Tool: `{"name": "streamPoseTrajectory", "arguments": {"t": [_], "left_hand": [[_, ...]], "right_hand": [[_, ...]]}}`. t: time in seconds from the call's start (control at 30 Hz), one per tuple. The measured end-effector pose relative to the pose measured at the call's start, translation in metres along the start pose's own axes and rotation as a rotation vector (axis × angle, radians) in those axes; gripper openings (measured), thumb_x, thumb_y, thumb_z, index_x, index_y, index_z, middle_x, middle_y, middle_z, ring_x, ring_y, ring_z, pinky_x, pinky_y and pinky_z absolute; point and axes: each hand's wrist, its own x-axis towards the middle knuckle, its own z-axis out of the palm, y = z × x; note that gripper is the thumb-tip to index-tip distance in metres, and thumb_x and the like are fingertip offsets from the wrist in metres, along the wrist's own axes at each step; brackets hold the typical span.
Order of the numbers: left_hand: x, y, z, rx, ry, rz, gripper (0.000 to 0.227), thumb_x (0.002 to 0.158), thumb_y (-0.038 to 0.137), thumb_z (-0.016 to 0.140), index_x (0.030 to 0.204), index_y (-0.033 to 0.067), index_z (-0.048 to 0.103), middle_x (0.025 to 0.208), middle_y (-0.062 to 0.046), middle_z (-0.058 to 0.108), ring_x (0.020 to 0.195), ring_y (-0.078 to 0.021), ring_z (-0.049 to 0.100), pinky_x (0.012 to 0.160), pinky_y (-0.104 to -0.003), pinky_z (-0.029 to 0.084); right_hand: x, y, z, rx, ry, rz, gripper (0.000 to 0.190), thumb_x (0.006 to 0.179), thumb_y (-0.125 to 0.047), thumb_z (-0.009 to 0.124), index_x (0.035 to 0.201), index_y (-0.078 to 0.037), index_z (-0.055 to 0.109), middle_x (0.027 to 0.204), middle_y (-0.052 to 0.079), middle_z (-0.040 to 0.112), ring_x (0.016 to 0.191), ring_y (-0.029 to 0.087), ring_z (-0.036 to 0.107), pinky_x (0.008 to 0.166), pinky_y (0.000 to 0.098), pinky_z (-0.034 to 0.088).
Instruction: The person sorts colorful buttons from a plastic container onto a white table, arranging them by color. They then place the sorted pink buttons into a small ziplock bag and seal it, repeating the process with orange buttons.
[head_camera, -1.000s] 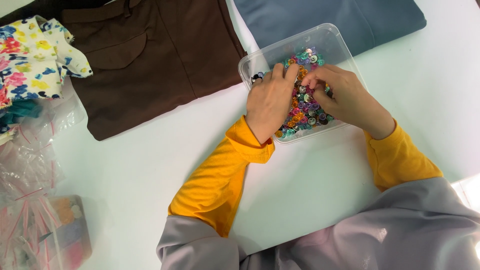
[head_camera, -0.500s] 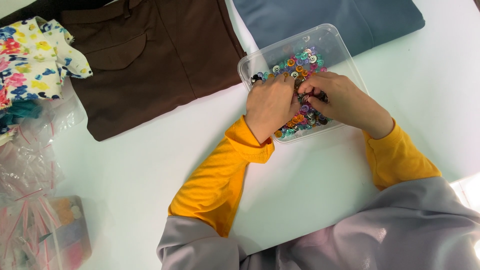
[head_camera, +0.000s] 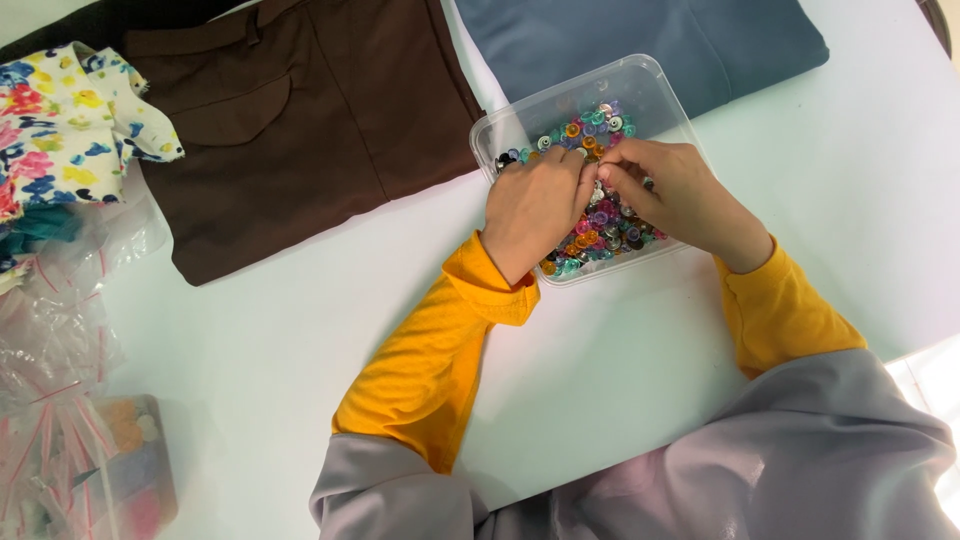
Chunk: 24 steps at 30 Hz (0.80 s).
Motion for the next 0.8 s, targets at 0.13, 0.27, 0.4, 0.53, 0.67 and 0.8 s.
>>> {"name": "streamPoseTrajectory", "arguments": {"t": [0.13,0.27,0.4,0.53,0.67,0.8], "left_hand": [[-0.001,-0.001,0.001,0.010,-0.004,-0.022,0.021,0.103,0.022,0.050,0.100,0.0069,0.065,0.079,-0.008,0.065,0.072,-0.0325,0.073,0.064,-0.044,0.055],[-0.004,-0.004,0.002,-0.082,0.049,0.002,0.012,0.100,0.019,0.060,0.105,0.0090,0.063,0.084,-0.008,0.066,0.078,-0.0331,0.074,0.068,-0.044,0.056],[-0.009,0.000,-0.005,-0.206,0.204,0.049,0.019,0.092,0.012,0.070,0.110,0.0125,0.062,0.093,-0.005,0.065,0.084,-0.0294,0.073,0.073,-0.042,0.058],[-0.013,0.004,-0.008,-0.371,0.391,0.062,0.019,0.091,0.009,0.071,0.107,0.0135,0.064,0.091,-0.002,0.062,0.079,-0.0225,0.071,0.069,-0.038,0.058],[-0.024,0.001,-0.006,-0.657,0.760,0.052,0.016,0.095,0.012,0.073,0.108,0.0158,0.066,0.084,0.004,0.058,0.078,-0.0135,0.062,0.074,-0.027,0.054],[-0.049,-0.018,-0.003,-0.738,0.951,0.004,0.015,0.094,0.009,0.076,0.105,0.0102,0.065,0.087,0.000,0.062,0.079,-0.0135,0.058,0.076,-0.029,0.053]], "right_hand": [[0.006,-0.020,-0.006,0.024,-0.004,-0.031,0.004,0.095,0.002,0.073,0.097,0.002,0.070,0.073,0.014,0.065,0.072,0.027,0.070,0.068,0.0364,0.057],[0.006,-0.015,-0.005,0.030,0.023,-0.071,0.012,0.090,0.007,0.075,0.099,0.005,0.067,0.078,0.018,0.062,0.080,0.034,0.071,0.073,0.0421,0.060],[0.004,-0.011,-0.004,0.022,0.054,-0.102,0.015,0.087,0.010,0.074,0.100,0.007,0.068,0.089,0.020,0.061,0.089,0.037,0.070,0.074,0.0442,0.061],[0.005,-0.004,0.005,0.084,0.119,-0.155,0.015,0.088,0.010,0.076,0.102,0.009,0.070,0.096,0.018,0.065,0.094,0.035,0.071,0.078,0.0396,0.061],[0.003,-0.019,0.008,-0.252,0.405,-0.368,0.012,0.096,0.007,0.077,0.107,0.002,0.075,0.106,0.011,0.069,0.098,0.026,0.071,0.079,0.0317,0.062],[-0.010,-0.045,0.034,-0.422,0.671,-0.589,0.016,0.095,-0.010,0.084,0.109,-0.003,0.080,0.108,0.009,0.077,0.092,0.022,0.074,0.078,0.0297,0.061]]}}
